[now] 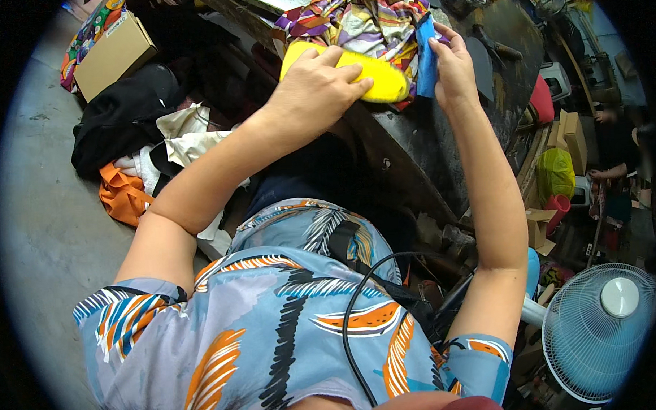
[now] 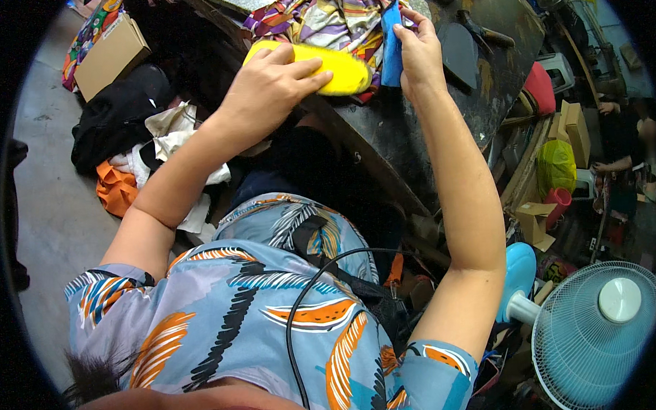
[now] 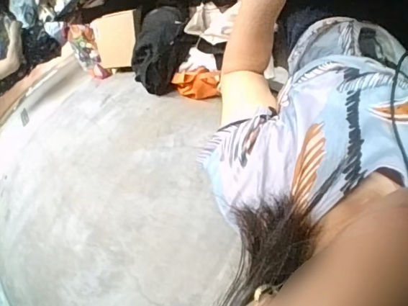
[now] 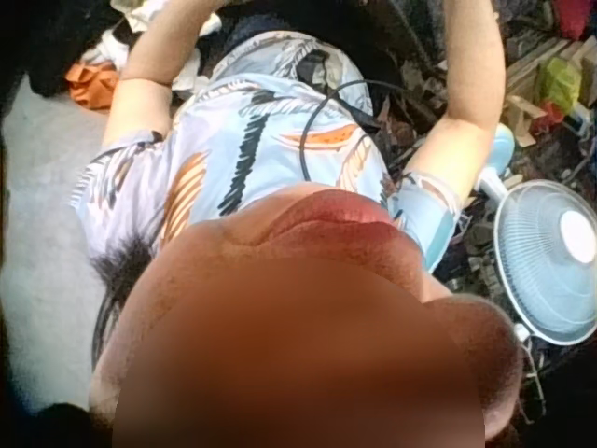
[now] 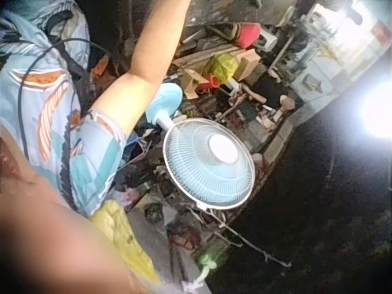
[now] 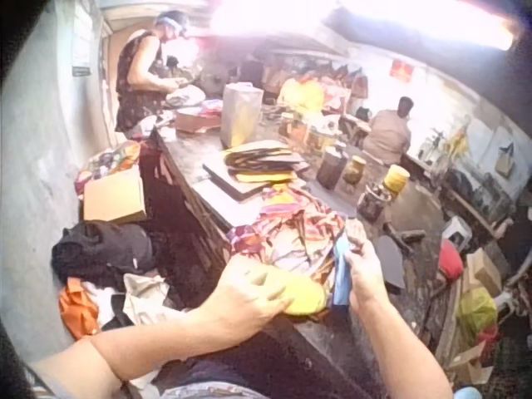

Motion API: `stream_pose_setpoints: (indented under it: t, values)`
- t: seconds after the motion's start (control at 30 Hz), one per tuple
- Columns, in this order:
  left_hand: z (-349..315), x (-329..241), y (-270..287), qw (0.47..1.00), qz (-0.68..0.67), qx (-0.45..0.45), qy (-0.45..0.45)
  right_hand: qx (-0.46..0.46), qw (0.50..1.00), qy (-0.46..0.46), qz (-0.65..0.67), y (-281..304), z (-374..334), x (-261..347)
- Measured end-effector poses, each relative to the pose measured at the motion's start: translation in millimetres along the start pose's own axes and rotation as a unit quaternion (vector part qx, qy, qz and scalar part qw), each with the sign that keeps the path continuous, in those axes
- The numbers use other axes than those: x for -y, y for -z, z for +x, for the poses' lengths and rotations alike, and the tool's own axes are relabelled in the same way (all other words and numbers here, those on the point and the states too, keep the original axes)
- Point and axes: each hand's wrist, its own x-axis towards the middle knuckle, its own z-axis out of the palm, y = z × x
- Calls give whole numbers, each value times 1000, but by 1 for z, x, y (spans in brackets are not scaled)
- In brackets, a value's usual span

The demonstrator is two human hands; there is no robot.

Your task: The person repeatedly smooths the edges of black shoe insoles using a blue sanding block. They pick up each insole, rub its perimeter against the block, then place it back on the table. The process is repeated for multiple insoles throughout the clip.

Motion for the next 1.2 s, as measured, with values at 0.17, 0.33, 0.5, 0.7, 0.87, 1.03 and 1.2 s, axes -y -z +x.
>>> stream_pose_setpoints:
  t: [0.17,0.33,0.5,0.7,0.87,1.03,1.2]
  values:
    - [-19,6,38,949,-313,5,43,6,1000,3,17,2,1,-2]
    - [-7,11,31,725,-617,-33,305,10,998,28,59,13,-2,26]
    - [-5,-3,4,577,-711,40,401,-7,998,67,-4,13,-45,67]
    - [-6,-28,8,537,-786,21,306,4,980,165,-109,-7,-90,42]
    - [-16,-19,11,576,-754,59,310,-119,986,83,-80,10,-81,53]
    - [-17,-29,3,669,-695,121,235,78,971,176,-140,-5,-98,50]
    - [-26,-24,12,634,-727,128,229,-5,958,162,-234,7,-85,45]
